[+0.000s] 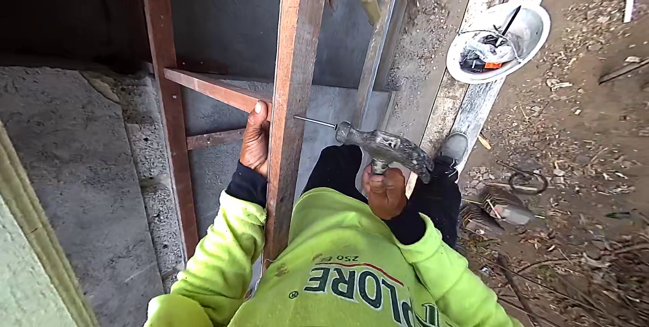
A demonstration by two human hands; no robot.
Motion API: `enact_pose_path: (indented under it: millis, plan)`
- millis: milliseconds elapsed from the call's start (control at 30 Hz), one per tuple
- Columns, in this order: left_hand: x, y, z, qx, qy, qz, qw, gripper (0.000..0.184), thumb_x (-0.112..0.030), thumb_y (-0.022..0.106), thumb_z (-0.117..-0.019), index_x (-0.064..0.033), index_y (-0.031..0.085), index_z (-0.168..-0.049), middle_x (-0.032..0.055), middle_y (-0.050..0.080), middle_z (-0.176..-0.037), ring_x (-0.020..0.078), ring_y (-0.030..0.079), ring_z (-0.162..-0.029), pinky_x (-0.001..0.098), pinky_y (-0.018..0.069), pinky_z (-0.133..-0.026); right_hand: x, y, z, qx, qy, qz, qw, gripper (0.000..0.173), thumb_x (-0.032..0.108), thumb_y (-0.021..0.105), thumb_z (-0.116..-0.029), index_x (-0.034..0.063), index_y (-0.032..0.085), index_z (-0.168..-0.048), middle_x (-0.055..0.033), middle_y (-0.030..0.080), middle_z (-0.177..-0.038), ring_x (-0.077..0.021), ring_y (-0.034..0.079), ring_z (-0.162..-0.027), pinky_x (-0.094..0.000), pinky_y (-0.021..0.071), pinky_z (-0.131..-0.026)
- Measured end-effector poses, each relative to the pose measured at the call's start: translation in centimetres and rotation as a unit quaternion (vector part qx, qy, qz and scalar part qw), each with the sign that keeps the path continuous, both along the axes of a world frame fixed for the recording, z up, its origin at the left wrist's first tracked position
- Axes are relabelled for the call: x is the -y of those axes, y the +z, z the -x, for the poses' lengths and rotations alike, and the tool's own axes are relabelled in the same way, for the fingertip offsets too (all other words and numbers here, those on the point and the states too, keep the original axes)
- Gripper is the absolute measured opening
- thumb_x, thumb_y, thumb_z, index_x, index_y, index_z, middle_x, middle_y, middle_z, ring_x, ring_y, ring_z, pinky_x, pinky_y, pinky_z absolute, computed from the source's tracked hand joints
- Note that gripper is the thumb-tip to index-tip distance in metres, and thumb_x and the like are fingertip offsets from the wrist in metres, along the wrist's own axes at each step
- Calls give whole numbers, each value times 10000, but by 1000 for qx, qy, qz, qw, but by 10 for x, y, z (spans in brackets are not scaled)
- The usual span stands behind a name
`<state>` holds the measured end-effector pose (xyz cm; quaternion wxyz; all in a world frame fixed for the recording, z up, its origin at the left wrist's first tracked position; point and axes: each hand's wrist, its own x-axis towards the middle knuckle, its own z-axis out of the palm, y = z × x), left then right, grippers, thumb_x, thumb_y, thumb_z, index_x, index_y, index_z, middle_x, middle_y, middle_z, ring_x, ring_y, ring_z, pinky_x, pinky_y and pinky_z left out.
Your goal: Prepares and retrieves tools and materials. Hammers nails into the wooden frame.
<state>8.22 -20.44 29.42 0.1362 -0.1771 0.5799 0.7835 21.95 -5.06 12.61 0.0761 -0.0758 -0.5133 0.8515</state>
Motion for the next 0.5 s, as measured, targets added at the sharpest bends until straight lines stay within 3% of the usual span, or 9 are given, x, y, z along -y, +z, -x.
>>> enact_pose_path:
  millis: [67, 167, 233, 267, 333, 400, 433, 500]
  plan:
    - [-2, 0, 3, -9, 4, 9, 1000, 187, -376, 693, -944, -207, 716, -868, -12, 742, -842, 52, 721, -831, 249, 614, -752, -14, -1, 3, 14, -4, -1, 1000, 617, 679, 390, -1026, 136, 583, -805, 75, 482, -586, -9, 468, -487, -221, 421, -448]
    - [-5, 0, 1, -4, 11, 4, 1000, 188, -354, 671, -964, -200, 721, -870, -5, 745, -845, 60, 722, -835, 252, 612, -757, -44, 12, 2, -103, -107, 223, 963, 624, 752, 392, -974, 178, 600, -847, 65, 483, -590, -59, 474, -486, -222, 444, -491]
    - [-3, 1, 1, -2, 11, -6, 1000, 184, -353, 681, -957, -198, 724, -866, -4, 745, -843, 64, 722, -835, 257, 610, -763, -41, 16, 7, -154, -140, 272, 939, 646, 754, 406, -962, 154, 620, -856, 36, 496, -601, -97, 484, -496, -257, 465, -513]
    - [-1, 1, 1, -3, 5, -7, 1000, 178, -358, 697, -948, -199, 726, -874, -5, 744, -848, 64, 721, -840, 257, 609, -768, -24, 12, 8, -138, -129, 231, 954, 615, 719, 398, -992, 159, 611, -854, 50, 492, -603, -71, 486, -501, -232, 456, -507]
    - [-1, -2, 0, -8, 1, 1, 1000, 181, -374, 698, -944, -206, 721, -879, -11, 745, -853, 58, 722, -844, 251, 612, -771, 2, -3, 2, -36, -56, 47, 997, 619, 653, 406, -1036, 115, 596, -797, 53, 488, -572, -23, 496, -490, -220, 453, -468]
    - [-3, -1, -1, -18, 6, 9, 1000, 185, -367, 679, -957, -203, 715, -880, -12, 741, -847, 52, 720, -838, 243, 610, -766, -7, -7, -1, 18, -18, -30, 999, 643, 654, 407, -1035, 92, 602, -793, 49, 495, -574, -16, 491, -485, -231, 448, -459]
    - [-3, -1, 2, -25, 10, 12, 1000, 181, -357, 685, -955, -201, 724, -871, -11, 744, -836, 50, 722, -827, 241, 611, -760, -17, -4, -2, 4, -36, 16, 999, 618, 671, 387, -1031, 127, 592, -822, 68, 488, -588, -11, 477, -488, -212, 436, -461]
    - [-2, -1, -1, -22, 11, 10, 1000, 178, -347, 687, -957, -201, 725, -863, -11, 743, -831, 49, 718, -826, 242, 606, -765, -44, 9, -4, -81, -103, 199, 971, 618, 735, 382, -990, 176, 598, -840, 67, 482, -587, -51, 471, -478, -218, 443, -476]
